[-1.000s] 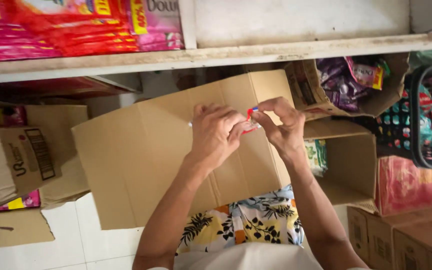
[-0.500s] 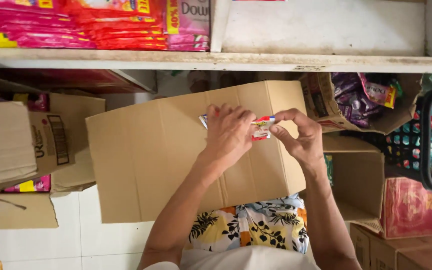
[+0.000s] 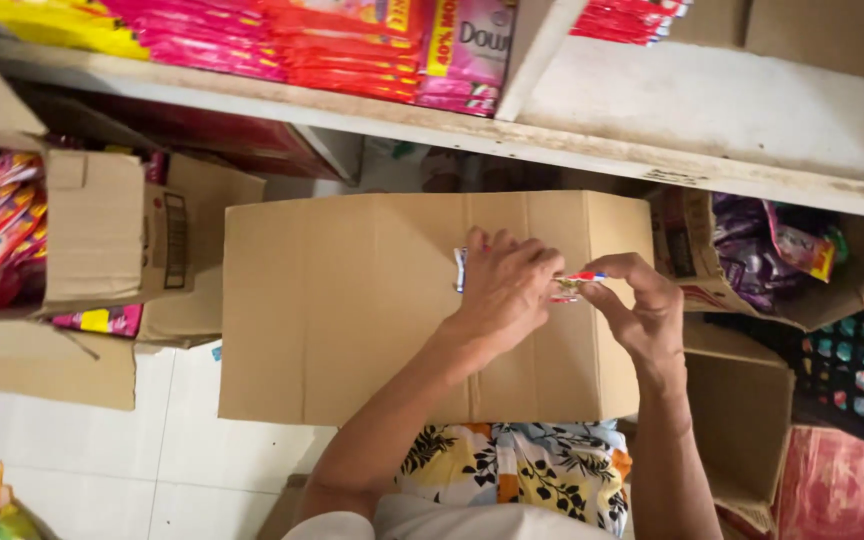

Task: The person repeatedly folds small Ariel detergent packets by hand over a cardboard box and places them onto a shelf. The process involves folding the packet multiple times and then arranging it in a row with other packets on the shelf.

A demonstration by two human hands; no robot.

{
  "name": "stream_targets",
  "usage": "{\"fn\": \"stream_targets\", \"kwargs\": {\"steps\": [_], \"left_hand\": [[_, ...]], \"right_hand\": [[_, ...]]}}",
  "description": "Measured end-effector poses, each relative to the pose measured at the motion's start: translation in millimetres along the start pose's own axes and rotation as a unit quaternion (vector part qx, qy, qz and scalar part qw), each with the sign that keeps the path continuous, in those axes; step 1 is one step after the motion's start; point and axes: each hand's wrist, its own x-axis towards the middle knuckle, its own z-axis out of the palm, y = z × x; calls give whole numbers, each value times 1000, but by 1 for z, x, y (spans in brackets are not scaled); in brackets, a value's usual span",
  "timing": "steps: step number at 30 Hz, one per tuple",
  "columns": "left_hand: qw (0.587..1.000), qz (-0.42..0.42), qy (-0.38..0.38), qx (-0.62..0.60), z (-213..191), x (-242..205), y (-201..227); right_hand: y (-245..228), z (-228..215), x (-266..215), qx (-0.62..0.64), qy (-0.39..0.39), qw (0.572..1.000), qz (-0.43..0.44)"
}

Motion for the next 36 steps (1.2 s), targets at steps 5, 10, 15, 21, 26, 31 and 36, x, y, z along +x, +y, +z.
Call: {"fn": "stream_targets", "kwargs": {"steps": [5, 10, 15, 21, 26, 31, 36], "left_hand": [[999, 17, -50, 13, -8, 0, 4], [998, 14, -59, -20, -9, 0, 4], [997, 2, -80, 17, -15, -1, 2], [993, -16, -98, 65, -3, -6, 2], [997, 9, -75, 33, 0, -6, 5], [998, 26, -58, 14, 3, -7, 2], [997, -10, -77, 12, -1, -4, -4]], "right_hand": [[-1, 3, -1, 21, 4, 1000, 10], [-3, -4, 2, 93, -13, 996, 5], [3, -3, 2, 14, -28, 999, -35], [12, 2, -6, 51, -37, 998, 4], [5, 6, -1, 10, -14, 1000, 5], [0, 11, 0, -73, 26, 997, -26], [6, 5, -4, -22, -20, 999, -38]]}}
